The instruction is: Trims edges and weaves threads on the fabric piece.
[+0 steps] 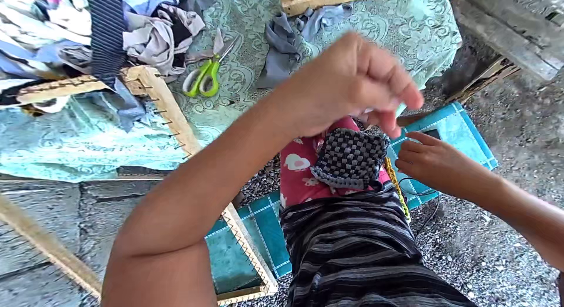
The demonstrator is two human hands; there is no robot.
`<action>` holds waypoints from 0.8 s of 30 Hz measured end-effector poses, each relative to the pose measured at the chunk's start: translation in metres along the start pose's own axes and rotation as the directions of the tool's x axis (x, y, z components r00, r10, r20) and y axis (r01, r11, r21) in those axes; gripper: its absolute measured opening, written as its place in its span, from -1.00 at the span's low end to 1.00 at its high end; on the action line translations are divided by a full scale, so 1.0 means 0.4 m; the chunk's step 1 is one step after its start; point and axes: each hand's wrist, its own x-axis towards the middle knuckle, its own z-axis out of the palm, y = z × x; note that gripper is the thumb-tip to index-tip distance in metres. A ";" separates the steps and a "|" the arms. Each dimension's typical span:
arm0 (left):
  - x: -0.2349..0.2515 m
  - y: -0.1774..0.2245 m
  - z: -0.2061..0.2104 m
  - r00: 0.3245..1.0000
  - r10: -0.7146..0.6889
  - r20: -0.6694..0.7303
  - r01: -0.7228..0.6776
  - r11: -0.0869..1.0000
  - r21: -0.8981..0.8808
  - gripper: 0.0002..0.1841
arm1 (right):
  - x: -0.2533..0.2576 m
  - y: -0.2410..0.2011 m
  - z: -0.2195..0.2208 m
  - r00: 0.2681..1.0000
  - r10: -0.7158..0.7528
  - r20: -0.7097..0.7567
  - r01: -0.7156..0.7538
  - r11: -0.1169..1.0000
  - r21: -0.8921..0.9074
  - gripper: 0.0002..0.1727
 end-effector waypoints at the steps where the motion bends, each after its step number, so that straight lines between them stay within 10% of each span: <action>1: -0.019 -0.043 0.005 0.997 -0.068 0.029 0.070 0.993 -0.098 -0.74 | -0.010 0.001 0.004 0.999 0.008 0.037 -0.008 1.000 0.010 -0.90; 6: -0.113 -0.221 0.045 0.979 -0.160 0.129 0.196 0.915 -0.352 -0.73 | -0.030 0.023 0.048 0.994 0.041 0.098 -0.045 0.998 0.044 -0.92; 10: -0.179 -0.306 0.053 0.997 -0.028 0.065 0.058 0.845 -0.532 -0.62 | -0.034 0.039 0.088 0.998 -0.013 -0.063 0.038 0.907 0.419 -0.78; 18: -0.204 -0.432 0.091 0.953 0.291 0.088 -0.189 0.794 -0.578 -0.69 | 0.001 0.050 0.162 0.992 0.126 0.019 -0.064 0.361 0.930 -0.80; 24: -0.183 -0.495 0.131 0.891 0.161 -0.425 -0.316 0.891 -0.325 -0.84 | 0.020 0.012 0.195 0.828 0.423 0.369 -0.277 -0.264 0.924 -0.79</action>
